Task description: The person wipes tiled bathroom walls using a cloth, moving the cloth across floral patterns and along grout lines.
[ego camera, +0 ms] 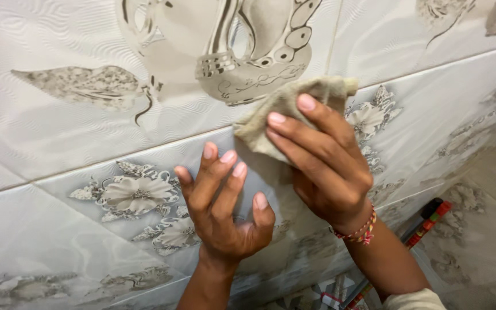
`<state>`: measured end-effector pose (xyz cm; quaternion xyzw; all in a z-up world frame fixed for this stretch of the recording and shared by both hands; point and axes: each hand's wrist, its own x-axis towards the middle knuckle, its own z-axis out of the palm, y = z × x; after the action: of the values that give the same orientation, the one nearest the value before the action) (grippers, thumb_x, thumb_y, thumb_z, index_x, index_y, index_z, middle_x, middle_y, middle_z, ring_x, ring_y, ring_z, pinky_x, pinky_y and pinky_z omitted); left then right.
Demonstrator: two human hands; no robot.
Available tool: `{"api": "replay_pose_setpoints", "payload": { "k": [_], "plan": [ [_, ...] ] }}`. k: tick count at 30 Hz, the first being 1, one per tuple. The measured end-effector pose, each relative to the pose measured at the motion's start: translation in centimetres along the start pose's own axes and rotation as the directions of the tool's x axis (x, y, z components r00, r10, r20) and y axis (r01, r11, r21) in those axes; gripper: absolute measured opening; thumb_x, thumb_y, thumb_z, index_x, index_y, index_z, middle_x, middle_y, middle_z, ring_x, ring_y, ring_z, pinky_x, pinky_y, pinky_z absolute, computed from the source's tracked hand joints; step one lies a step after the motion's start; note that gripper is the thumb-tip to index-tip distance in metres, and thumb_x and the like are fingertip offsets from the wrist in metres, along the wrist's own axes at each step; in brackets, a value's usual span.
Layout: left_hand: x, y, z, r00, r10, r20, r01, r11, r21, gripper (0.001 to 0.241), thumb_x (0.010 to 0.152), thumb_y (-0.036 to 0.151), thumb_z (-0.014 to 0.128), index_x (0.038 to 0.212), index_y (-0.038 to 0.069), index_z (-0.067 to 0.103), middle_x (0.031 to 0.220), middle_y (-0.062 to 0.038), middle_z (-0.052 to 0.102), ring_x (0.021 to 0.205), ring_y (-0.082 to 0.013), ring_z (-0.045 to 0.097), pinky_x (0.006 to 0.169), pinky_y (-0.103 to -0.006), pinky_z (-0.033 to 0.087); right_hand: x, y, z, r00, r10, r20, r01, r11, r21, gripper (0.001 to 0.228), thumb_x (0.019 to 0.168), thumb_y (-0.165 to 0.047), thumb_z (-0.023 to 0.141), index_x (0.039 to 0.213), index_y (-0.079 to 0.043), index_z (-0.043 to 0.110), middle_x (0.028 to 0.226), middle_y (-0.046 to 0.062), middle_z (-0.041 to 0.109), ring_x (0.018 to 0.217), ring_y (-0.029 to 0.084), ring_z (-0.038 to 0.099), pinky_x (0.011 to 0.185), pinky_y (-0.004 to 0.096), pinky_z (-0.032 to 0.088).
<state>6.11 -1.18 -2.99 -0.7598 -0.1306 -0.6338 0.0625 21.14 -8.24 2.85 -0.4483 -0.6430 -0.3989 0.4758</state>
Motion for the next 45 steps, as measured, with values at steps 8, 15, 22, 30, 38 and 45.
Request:
{"api": "replay_pose_setpoints", "payload": {
  "k": [8, 15, 22, 30, 38, 45],
  "plan": [
    [-0.1, -1.2, 0.5, 0.997, 0.065, 0.032, -0.063, 0.996, -0.059, 0.034, 0.099, 0.019, 0.059, 0.131, 0.009, 0.051, 0.136, -0.009, 0.053, 0.144, -0.0292, 0.047, 0.134, -0.0466, 0.013, 0.1, 2.9, 0.6, 0.982, 0.071, -0.177, -0.091, 0.990, -0.112, 0.028, 0.080, -0.001, 0.082, 0.107, 0.004, 0.076, 0.120, 0.017, 0.071, 0.128, 0.036, 0.058, 0.114, 0.049, 0.049],
    [-0.4, -1.7, 0.7, 0.993, 0.114, 0.024, -0.112, 0.992, -0.061, 0.026, 0.101, 0.022, 0.059, 0.125, 0.012, 0.060, 0.131, -0.006, 0.056, 0.136, -0.0280, 0.056, 0.131, -0.0436, 0.019, 3.3, 1.3, 1.0, 0.944, 0.174, -0.281, -0.219, 0.966, -0.139, 0.035, 0.088, 0.023, 0.066, 0.119, 0.007, 0.072, 0.128, 0.015, 0.070, 0.137, 0.034, 0.058, 0.117, 0.042, 0.047],
    [-0.4, -1.6, 0.5, 0.996, 0.089, 0.026, -0.085, 0.990, -0.115, 0.023, 0.101, 0.022, 0.058, 0.123, 0.015, 0.059, 0.129, -0.005, 0.059, 0.137, -0.0268, 0.056, 0.132, -0.0433, 0.018, 0.9, -0.8, 2.8, 0.983, 0.108, -0.146, -0.126, 0.984, -0.125, 0.029, 0.088, -0.005, 0.085, 0.114, 0.002, 0.075, 0.124, 0.014, 0.070, 0.131, 0.035, 0.056, 0.114, 0.048, 0.051],
    [0.1, -0.5, 0.9, 0.996, 0.072, 0.058, -0.057, 0.973, -0.225, 0.028, 0.100, 0.020, 0.057, 0.127, 0.011, 0.057, 0.132, -0.009, 0.057, 0.140, -0.0289, 0.053, 0.133, -0.0460, 0.014, -3.5, -0.1, 1.2, 0.992, 0.110, -0.065, -0.118, 0.984, -0.136, 0.024, 0.094, -0.010, 0.081, 0.115, 0.000, 0.076, 0.125, 0.009, 0.070, 0.133, 0.031, 0.057, 0.116, 0.043, 0.054],
    [1.0, 2.0, 3.3, 0.993, 0.061, 0.101, -0.034, 0.967, -0.251, 0.033, 0.099, 0.017, 0.059, 0.131, 0.010, 0.056, 0.138, -0.010, 0.054, 0.144, -0.0302, 0.051, 0.134, -0.0470, 0.012, 0.0, 4.5, -1.3, 0.965, 0.152, -0.215, -0.192, 0.965, -0.177, 0.022, 0.096, 0.007, 0.070, 0.117, 0.004, 0.074, 0.125, 0.013, 0.072, 0.133, 0.035, 0.061, 0.118, 0.046, 0.051],
    [1.8, 3.7, 6.0, 0.998, 0.017, 0.053, -0.005, 0.974, -0.226, 0.032, 0.100, 0.017, 0.059, 0.130, 0.008, 0.056, 0.136, -0.012, 0.056, 0.142, -0.0322, 0.052, 0.134, -0.0474, 0.011, 2.5, 5.6, -1.7, 0.982, 0.078, -0.171, -0.100, 0.988, -0.121, 0.028, 0.091, -0.010, 0.087, 0.114, 0.003, 0.076, 0.124, 0.013, 0.071, 0.130, 0.035, 0.058, 0.115, 0.045, 0.052]
  ]
}}
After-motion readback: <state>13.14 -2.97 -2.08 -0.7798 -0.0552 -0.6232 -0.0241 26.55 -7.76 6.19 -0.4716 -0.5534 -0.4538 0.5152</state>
